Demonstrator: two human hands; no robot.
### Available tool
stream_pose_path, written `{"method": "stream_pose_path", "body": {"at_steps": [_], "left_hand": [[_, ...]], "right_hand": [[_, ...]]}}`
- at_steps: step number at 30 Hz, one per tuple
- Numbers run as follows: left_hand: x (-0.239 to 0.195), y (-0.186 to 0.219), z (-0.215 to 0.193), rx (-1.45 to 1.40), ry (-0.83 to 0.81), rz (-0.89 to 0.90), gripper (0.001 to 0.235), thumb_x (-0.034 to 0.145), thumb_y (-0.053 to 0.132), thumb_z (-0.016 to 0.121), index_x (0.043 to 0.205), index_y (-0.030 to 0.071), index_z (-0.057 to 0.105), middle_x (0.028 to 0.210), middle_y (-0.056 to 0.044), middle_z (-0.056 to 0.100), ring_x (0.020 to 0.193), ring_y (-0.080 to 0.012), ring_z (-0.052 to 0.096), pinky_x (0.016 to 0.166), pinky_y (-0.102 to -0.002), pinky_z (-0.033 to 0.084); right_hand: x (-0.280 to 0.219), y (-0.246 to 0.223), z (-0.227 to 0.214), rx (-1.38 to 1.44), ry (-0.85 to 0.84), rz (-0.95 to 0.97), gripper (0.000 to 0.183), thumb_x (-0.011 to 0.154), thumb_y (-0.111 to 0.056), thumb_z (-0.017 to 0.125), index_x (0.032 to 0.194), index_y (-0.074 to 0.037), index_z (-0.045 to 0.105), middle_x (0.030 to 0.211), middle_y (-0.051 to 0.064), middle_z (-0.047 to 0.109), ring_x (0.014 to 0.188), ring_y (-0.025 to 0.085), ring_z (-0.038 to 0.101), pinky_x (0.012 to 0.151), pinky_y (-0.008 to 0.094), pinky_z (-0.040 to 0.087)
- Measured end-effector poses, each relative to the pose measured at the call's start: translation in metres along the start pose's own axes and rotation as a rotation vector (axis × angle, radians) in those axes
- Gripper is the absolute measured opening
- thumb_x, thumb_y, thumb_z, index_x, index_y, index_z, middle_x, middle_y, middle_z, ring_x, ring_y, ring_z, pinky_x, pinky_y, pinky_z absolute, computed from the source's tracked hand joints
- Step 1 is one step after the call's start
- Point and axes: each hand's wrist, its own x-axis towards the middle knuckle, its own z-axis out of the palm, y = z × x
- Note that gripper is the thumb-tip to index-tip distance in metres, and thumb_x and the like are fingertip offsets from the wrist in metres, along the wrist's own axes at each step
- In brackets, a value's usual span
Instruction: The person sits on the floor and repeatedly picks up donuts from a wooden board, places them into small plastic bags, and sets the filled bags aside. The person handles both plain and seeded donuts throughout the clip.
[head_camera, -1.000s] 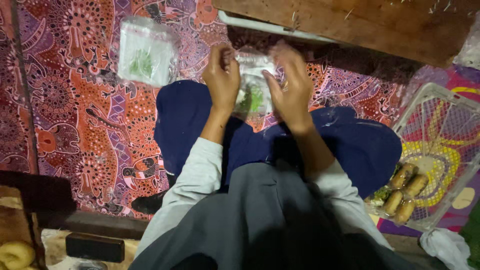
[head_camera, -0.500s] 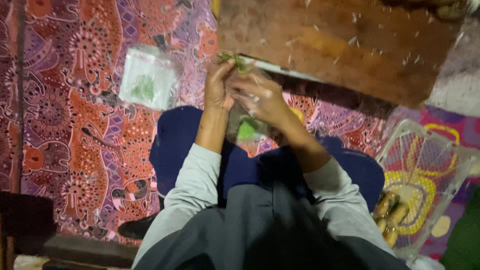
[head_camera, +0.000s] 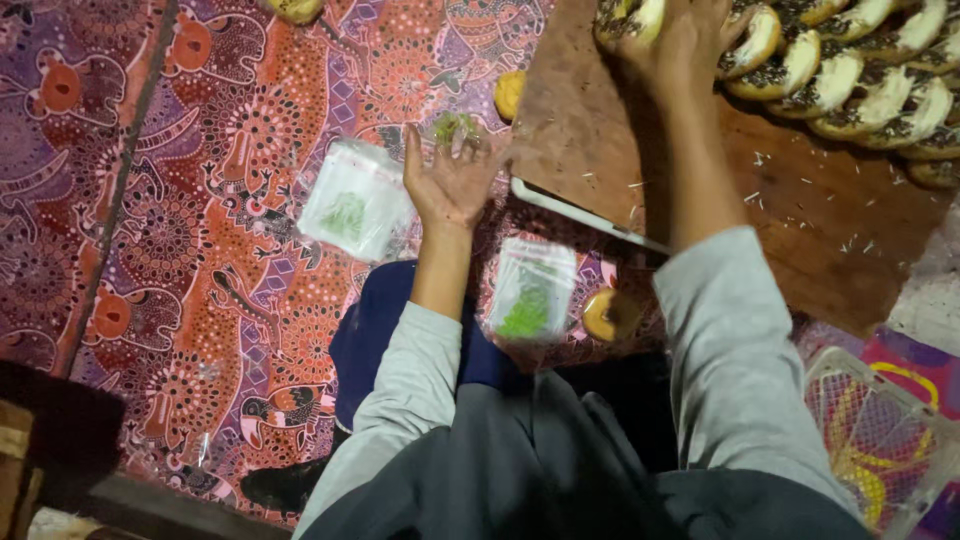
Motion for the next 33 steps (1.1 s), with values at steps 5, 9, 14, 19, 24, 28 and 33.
{"method": "stream_pose_path", "body": {"at_steps": [5, 9, 14, 19, 24, 28, 33], "left_hand": [[0.015, 0.015, -0.014, -0.039, -0.185, 0.076, 0.049, 0.088, 0.051, 0.069, 0.112, 0.009, 0.061, 0.115, -0.018, 0.063, 0.113, -0.0392, 0.059, 0.111, -0.066, 0.039], [0.015, -0.006, -0.034, -0.119, -0.234, 0.209, 0.036, 0.097, 0.045, 0.061, 0.113, 0.013, 0.06, 0.118, -0.018, 0.062, 0.114, -0.0368, 0.057, 0.111, -0.068, 0.044], [-0.023, -0.066, -0.04, 0.198, -0.517, 0.291, 0.055, 0.108, 0.03, 0.058, 0.153, 0.001, 0.043, 0.144, -0.025, 0.056, 0.131, -0.0393, 0.054, 0.114, -0.054, 0.042], [-0.113, -0.094, -0.027, 0.973, -0.383, 0.639, 0.087, 0.091, 0.023, 0.071, 0.159, 0.009, 0.018, 0.154, -0.011, 0.04, 0.142, -0.0275, 0.042, 0.122, -0.044, 0.031], [-0.167, -0.069, -0.037, 2.044, -0.316, 0.994, 0.034, 0.09, 0.022, 0.08, 0.114, 0.006, 0.064, 0.116, -0.013, 0.068, 0.116, -0.0344, 0.061, 0.109, -0.048, 0.041], [-0.176, -0.048, -0.034, 1.973, -0.824, 0.951, 0.023, 0.096, 0.014, 0.073, 0.117, 0.007, 0.066, 0.123, -0.013, 0.066, 0.123, -0.0327, 0.06, 0.117, -0.047, 0.041], [-0.197, -0.006, -0.028, 2.092, -0.984, 1.155, 0.077, 0.068, 0.035, 0.087, 0.13, -0.005, 0.061, 0.133, -0.022, 0.064, 0.132, -0.0431, 0.051, 0.113, -0.063, 0.022]], "right_hand": [[-0.08, -0.098, -0.094, 0.607, -0.259, 0.402, 0.079, 0.076, -0.04, 0.089, 0.144, -0.01, 0.062, 0.141, 0.016, 0.054, 0.136, 0.033, 0.051, 0.118, 0.05, 0.04], [-0.137, -0.173, -0.139, 0.697, -0.105, 0.213, 0.066, 0.073, -0.027, 0.097, 0.131, -0.01, 0.071, 0.151, 0.016, 0.053, 0.143, 0.034, 0.052, 0.122, 0.049, 0.042], [-0.134, -0.211, -0.112, 0.807, 0.003, 0.348, 0.08, 0.071, -0.028, 0.097, 0.14, -0.009, 0.061, 0.159, 0.02, 0.038, 0.14, 0.04, 0.049, 0.117, 0.051, 0.043], [-0.145, -0.208, -0.119, 0.52, 0.012, 0.369, 0.08, 0.075, -0.023, 0.093, 0.147, -0.009, 0.059, 0.156, 0.021, 0.046, 0.142, 0.04, 0.049, 0.12, 0.05, 0.04], [-0.165, -0.21, -0.13, 0.402, 0.01, 0.286, 0.076, 0.076, -0.025, 0.094, 0.143, -0.008, 0.06, 0.148, 0.021, 0.053, 0.136, 0.041, 0.052, 0.115, 0.05, 0.039], [-0.166, -0.218, -0.127, 0.583, -0.108, 0.413, 0.074, 0.076, -0.026, 0.09, 0.14, -0.007, 0.058, 0.137, 0.021, 0.063, 0.124, 0.038, 0.063, 0.107, 0.043, 0.049], [-0.191, -0.22, -0.129, 0.763, -0.34, 0.445, 0.075, 0.084, -0.017, 0.078, 0.152, -0.009, 0.047, 0.124, 0.024, 0.068, 0.11, 0.037, 0.066, 0.098, 0.039, 0.054]]}}
